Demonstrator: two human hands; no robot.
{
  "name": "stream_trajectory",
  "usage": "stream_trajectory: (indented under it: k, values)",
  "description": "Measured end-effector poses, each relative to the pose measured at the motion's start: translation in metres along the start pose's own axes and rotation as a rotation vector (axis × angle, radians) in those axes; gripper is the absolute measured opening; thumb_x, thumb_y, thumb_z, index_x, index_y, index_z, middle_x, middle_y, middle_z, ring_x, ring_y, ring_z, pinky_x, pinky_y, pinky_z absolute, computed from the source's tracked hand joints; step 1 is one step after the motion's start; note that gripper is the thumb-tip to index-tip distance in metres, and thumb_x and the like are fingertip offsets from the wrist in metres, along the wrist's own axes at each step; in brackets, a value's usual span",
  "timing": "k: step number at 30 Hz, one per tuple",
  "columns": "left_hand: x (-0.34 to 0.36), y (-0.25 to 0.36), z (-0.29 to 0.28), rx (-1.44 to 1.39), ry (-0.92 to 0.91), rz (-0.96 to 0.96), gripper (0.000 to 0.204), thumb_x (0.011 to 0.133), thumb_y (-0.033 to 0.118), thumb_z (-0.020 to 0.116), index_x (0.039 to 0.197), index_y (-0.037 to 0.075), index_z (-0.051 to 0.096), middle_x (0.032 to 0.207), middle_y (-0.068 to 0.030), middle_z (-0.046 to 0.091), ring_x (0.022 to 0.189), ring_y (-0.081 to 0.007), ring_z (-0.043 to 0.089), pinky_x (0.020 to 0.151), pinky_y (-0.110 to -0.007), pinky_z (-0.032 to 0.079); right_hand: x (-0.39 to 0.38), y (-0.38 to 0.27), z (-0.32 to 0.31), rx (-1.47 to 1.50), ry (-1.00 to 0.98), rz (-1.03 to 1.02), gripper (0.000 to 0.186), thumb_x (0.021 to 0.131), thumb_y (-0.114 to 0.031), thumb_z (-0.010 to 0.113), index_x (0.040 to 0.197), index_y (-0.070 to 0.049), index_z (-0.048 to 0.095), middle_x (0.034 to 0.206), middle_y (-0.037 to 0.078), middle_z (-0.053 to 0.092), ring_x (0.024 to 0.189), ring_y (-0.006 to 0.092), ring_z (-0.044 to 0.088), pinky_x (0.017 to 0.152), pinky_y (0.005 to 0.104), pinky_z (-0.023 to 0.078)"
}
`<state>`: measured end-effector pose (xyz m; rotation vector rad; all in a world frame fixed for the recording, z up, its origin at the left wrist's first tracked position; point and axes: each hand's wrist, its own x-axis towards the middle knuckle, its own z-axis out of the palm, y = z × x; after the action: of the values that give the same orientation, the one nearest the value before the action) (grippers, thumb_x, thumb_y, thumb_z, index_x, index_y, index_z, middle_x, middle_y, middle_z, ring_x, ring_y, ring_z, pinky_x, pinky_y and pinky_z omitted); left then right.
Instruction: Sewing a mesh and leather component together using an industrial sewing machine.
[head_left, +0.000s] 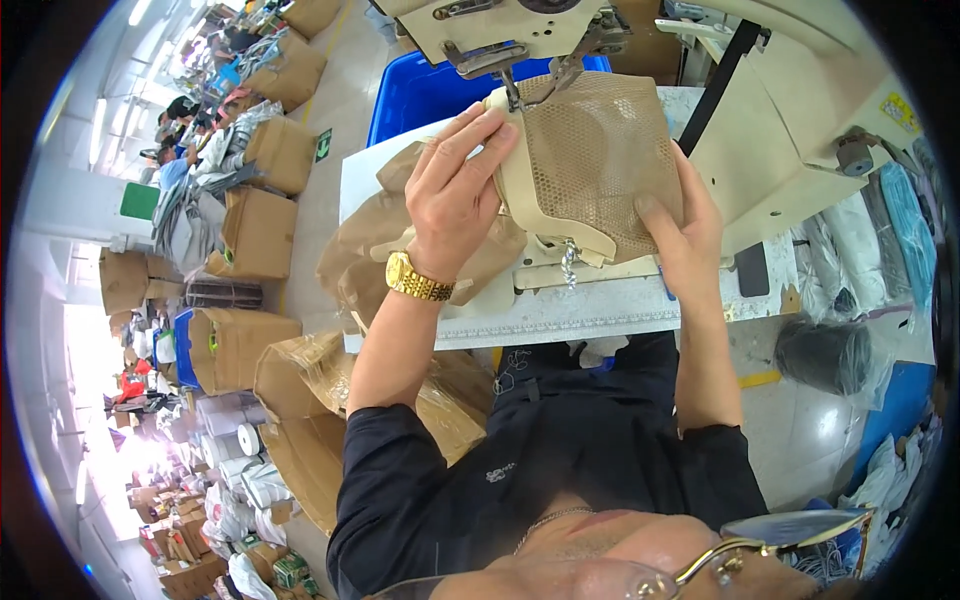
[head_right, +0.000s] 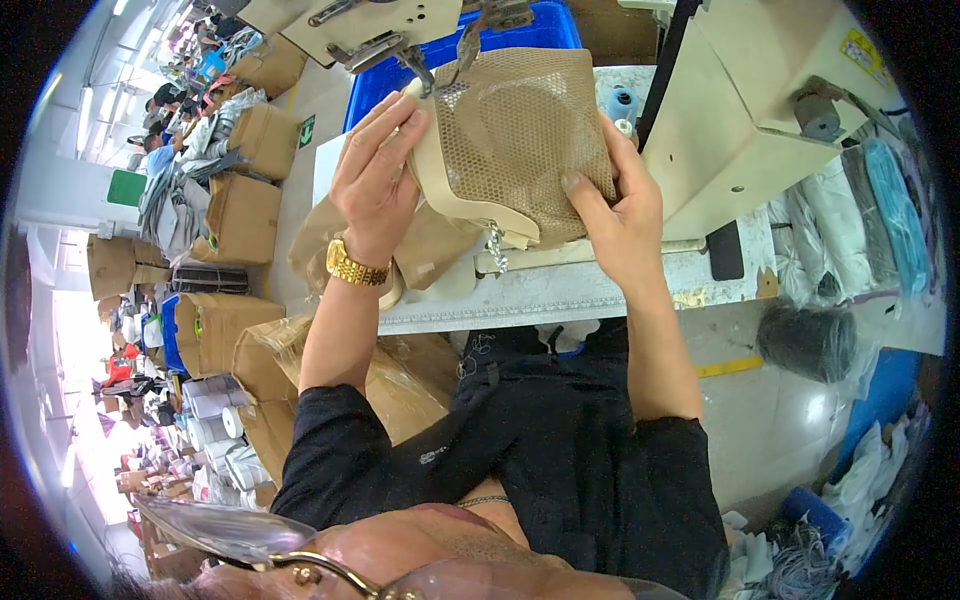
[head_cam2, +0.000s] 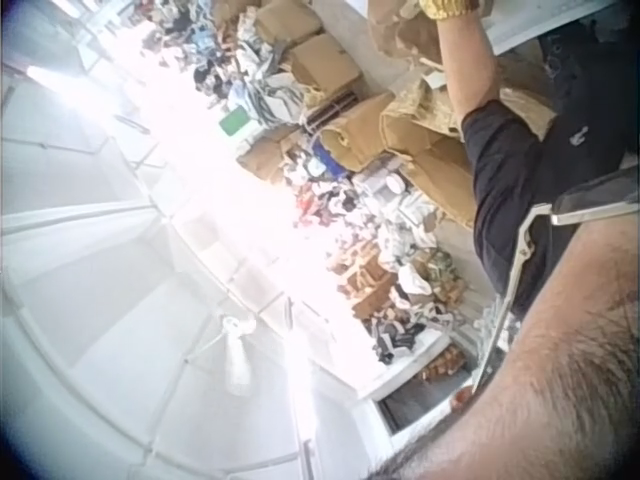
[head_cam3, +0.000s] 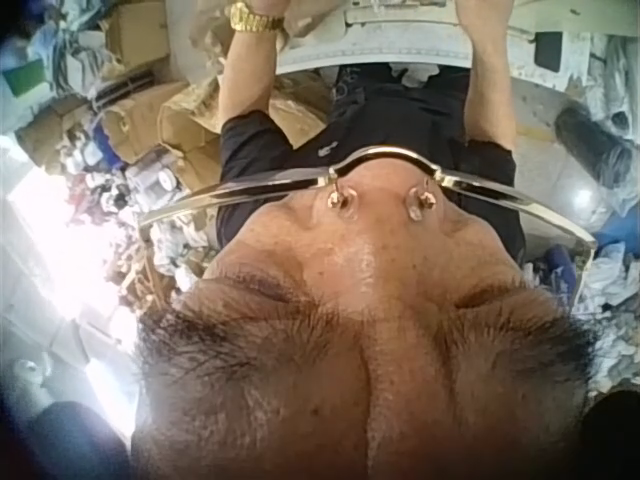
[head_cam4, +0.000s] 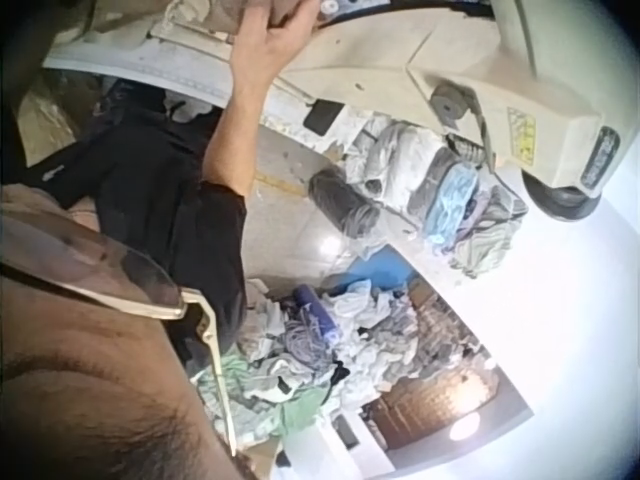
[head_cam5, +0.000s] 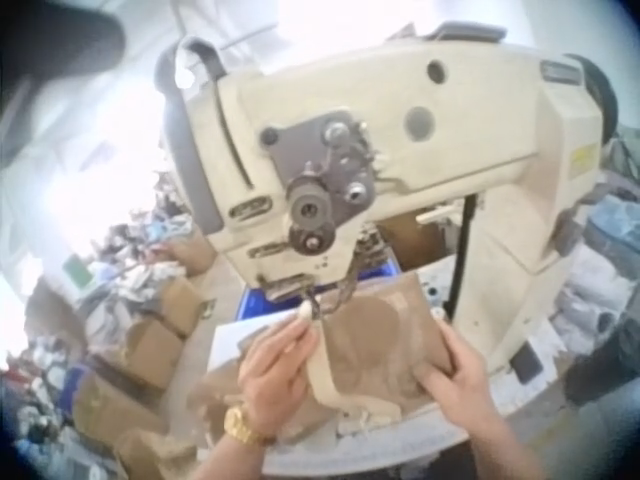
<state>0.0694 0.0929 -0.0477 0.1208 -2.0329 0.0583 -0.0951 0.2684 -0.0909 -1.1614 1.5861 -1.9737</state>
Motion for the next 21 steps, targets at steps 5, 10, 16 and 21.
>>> stream_trajectory:
  k: [5, 10, 16, 21]
  values:
    - [0.000, 0.002, -0.001, 0.000, -0.019, -0.015, 0.034, 0.072, -0.010, 0.066, 0.102, 0.005, 0.074, 0.109, -0.0102, 0.070, 0.107, -0.0284, 0.066, 0.087, -0.036, 0.056, 0.006, 0.004, -0.002, -0.011, -0.003, 0.016, 0.056, 0.086, -0.001, 0.058, 0.139, 0.007, 0.044, 0.126, 0.014, 0.059, 0.114, 0.0180, 0.058, 0.098, 0.0305, 0.044]
    - [0.002, 0.004, -0.001, -0.008, -0.037, -0.026, 0.037, 0.070, -0.011, 0.065, 0.102, 0.004, 0.074, 0.110, -0.0099, 0.069, 0.108, -0.0283, 0.066, 0.088, -0.036, 0.055, 0.015, 0.003, -0.002, 0.042, 0.001, 0.029, 0.053, 0.087, -0.002, 0.058, 0.138, 0.006, 0.046, 0.123, 0.012, 0.061, 0.112, 0.0166, 0.058, 0.097, 0.0302, 0.045]
    - [0.002, 0.002, 0.001, -0.020, -0.017, -0.026, 0.035, 0.071, -0.009, 0.067, 0.103, 0.005, 0.074, 0.110, -0.0099, 0.069, 0.106, -0.0283, 0.066, 0.087, -0.036, 0.055, 0.024, -0.005, 0.002, 0.076, -0.016, 0.005, 0.051, 0.088, -0.002, 0.058, 0.137, 0.006, 0.047, 0.122, 0.011, 0.062, 0.108, 0.0155, 0.059, 0.094, 0.0288, 0.047]
    - [0.001, -0.001, 0.000, -0.014, -0.005, -0.021, 0.034, 0.073, -0.008, 0.069, 0.103, 0.005, 0.073, 0.110, -0.0094, 0.069, 0.105, -0.0280, 0.066, 0.087, -0.036, 0.055, 0.026, -0.006, 0.005, 0.082, -0.008, 0.026, 0.051, 0.088, -0.001, 0.059, 0.137, 0.005, 0.048, 0.121, 0.011, 0.062, 0.107, 0.0146, 0.060, 0.093, 0.0282, 0.047]
